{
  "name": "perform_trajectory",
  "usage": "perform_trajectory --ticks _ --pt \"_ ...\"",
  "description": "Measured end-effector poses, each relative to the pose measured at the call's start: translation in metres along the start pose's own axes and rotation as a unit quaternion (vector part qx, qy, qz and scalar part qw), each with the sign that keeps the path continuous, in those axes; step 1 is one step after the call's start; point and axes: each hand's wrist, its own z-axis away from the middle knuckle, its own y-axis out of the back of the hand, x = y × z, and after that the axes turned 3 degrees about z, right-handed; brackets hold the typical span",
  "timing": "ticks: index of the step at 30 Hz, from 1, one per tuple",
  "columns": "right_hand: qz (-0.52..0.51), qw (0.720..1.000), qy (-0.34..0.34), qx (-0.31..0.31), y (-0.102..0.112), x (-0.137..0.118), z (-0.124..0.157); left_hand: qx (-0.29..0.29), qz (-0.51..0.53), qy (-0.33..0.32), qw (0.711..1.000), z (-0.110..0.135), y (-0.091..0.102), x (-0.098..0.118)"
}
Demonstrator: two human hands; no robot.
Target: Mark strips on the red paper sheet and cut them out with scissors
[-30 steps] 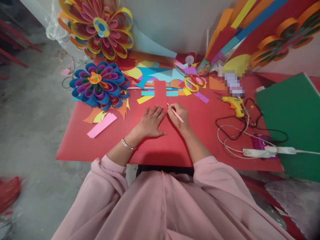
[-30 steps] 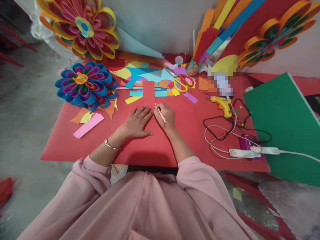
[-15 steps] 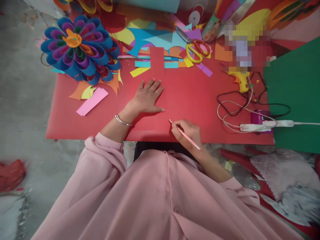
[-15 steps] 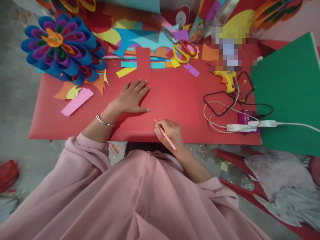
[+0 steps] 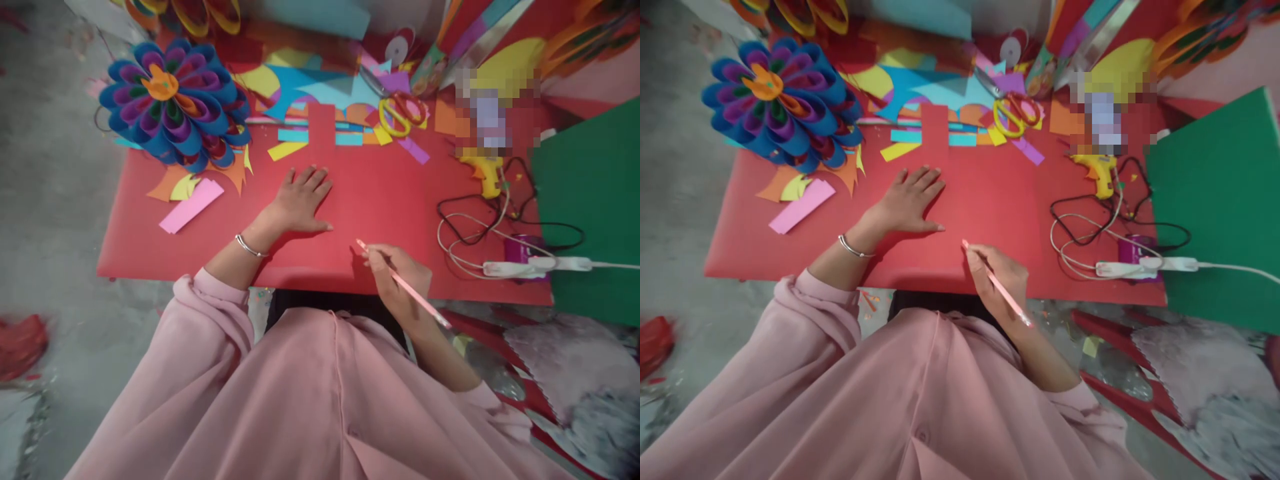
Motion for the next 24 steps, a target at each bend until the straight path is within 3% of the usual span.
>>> perform_trajectory --ticks 4,9,13,24 --pt "-0.030 0.999 0.026 -0.007 -0.029 0.022 -0.066 0.000 -0.019 0.007 1.000 0.002 0.001 0.003" --pt "0.071 0.992 0.099 -0.034 -0.087 0.046 -0.138 -0.004 -0.042 0.007 0.999 0.002 0.001 0.003" --pt "0.116 0.987 0.096 -0.059 -0.105 0.053 -0.147 0.011 -0.048 0.001 0.999 0.003 -0.004 0.003" --pt "0.132 0.983 0.115 -0.058 -0.086 0.082 -0.146 0.002 -0.057 0.006 0.998 0.004 0.001 0.003"
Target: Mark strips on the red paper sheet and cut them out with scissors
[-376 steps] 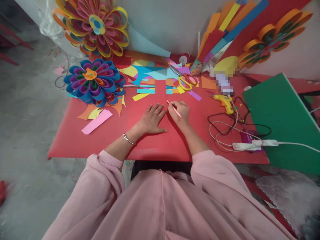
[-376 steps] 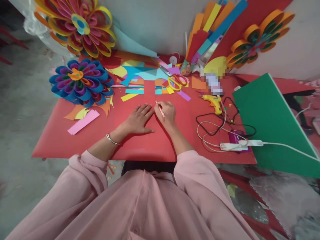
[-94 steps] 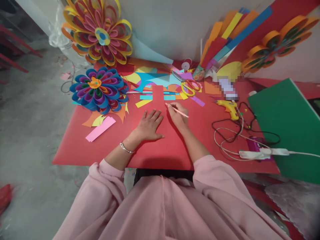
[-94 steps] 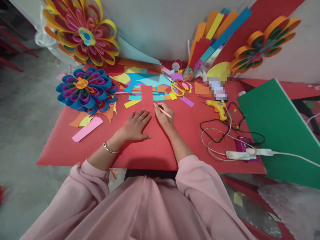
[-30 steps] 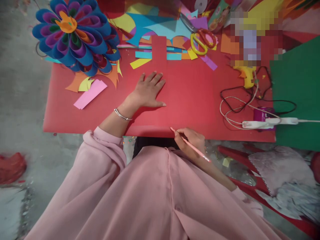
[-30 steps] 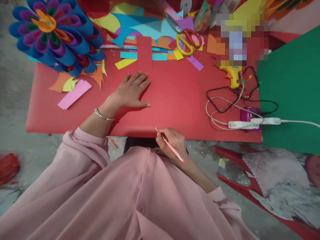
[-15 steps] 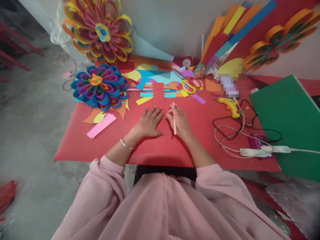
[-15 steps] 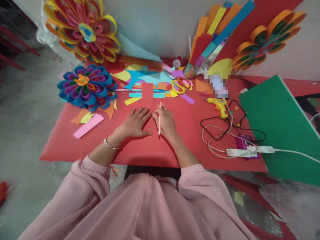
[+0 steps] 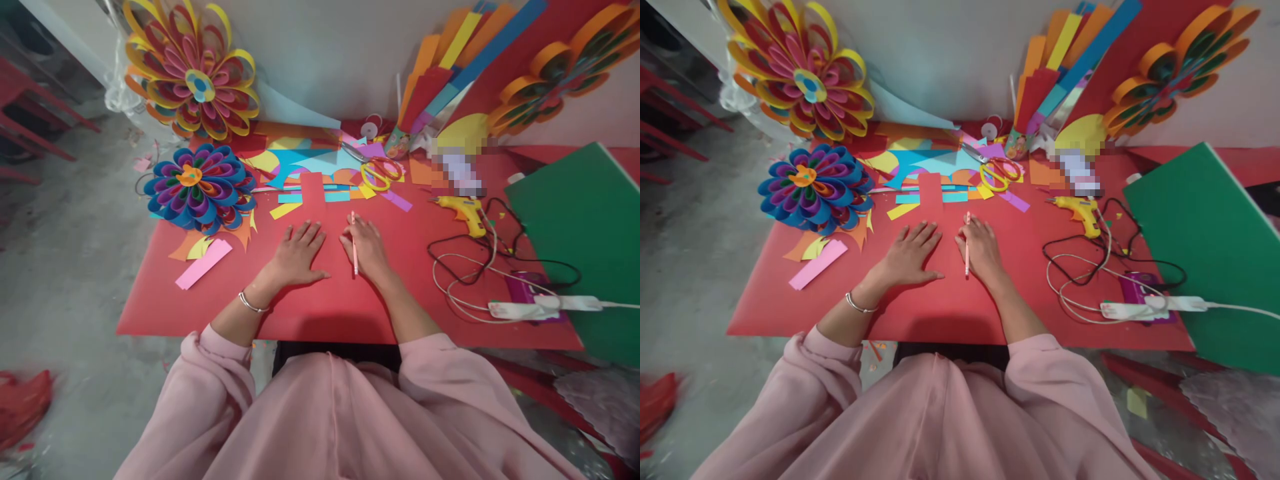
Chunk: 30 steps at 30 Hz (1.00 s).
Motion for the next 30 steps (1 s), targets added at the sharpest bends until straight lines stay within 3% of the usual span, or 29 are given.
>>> perform_trajectory --ticks 8,30 --pt "-0.012 1.000 0.000 0.000 -0.002 0.001 0.000 -0.033 -0.006 -0.010 0.999 0.003 0.006 -0.008" --pt "-0.022 0.999 -0.027 -0.030 0.005 -0.005 -0.002 0.000 0.039 -0.031 0.999 0.000 -0.004 -0.011"
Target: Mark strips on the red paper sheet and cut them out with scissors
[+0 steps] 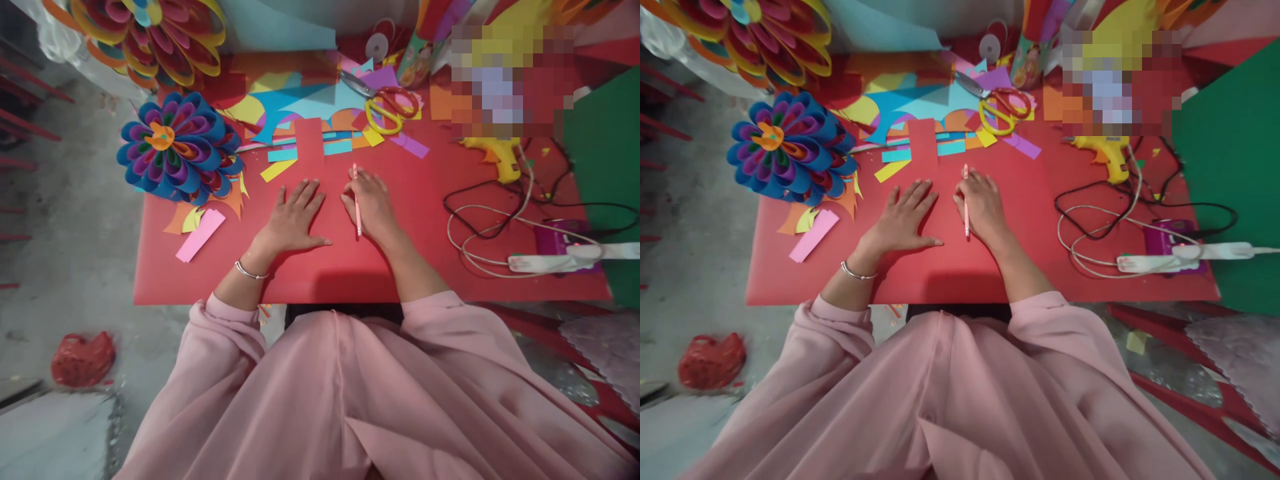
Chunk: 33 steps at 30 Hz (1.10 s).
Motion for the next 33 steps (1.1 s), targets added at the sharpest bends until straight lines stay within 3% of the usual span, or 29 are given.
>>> perform_trajectory --ticks 7,33 --pt "0.022 1.000 0.013 0.003 -0.001 0.001 0.000 -0.004 -0.011 0.019 1.000 0.000 0.002 0.009" --pt "0.016 1.000 0.019 0.019 -0.005 0.005 0.001 0.027 -0.004 0.015 1.000 -0.004 -0.012 0.005"
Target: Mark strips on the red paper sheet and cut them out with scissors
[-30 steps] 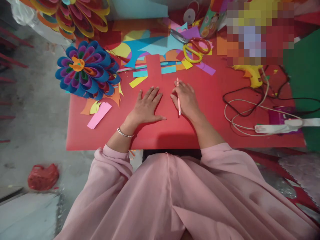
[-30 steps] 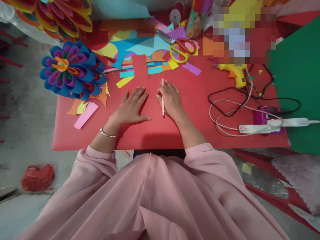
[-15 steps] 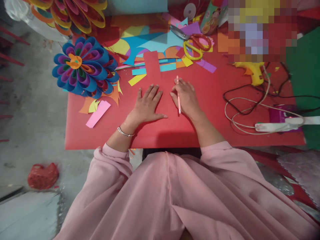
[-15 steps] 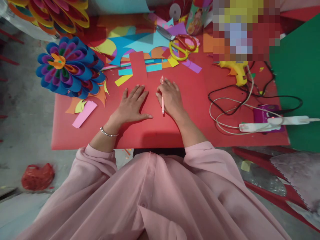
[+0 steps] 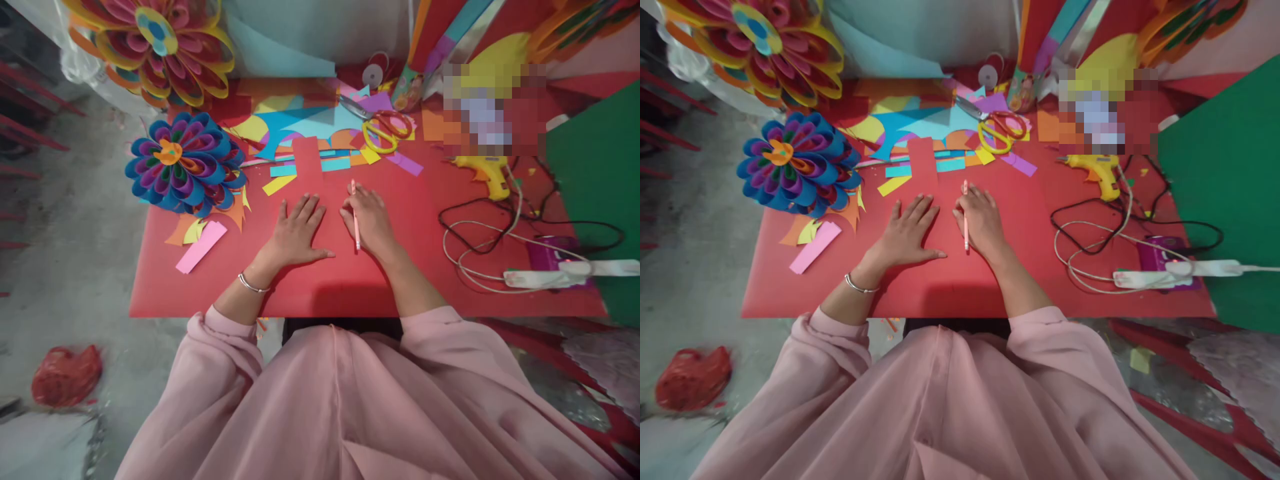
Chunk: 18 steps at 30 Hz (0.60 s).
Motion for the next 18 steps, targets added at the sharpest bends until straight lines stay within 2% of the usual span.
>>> perform_trajectory --ticks 18 --pt "0.002 1.000 0.001 0.012 -0.0023 0.0003 0.0000 -0.008 -0.014 0.007 1.000 -0.0008 0.0002 0.0016"
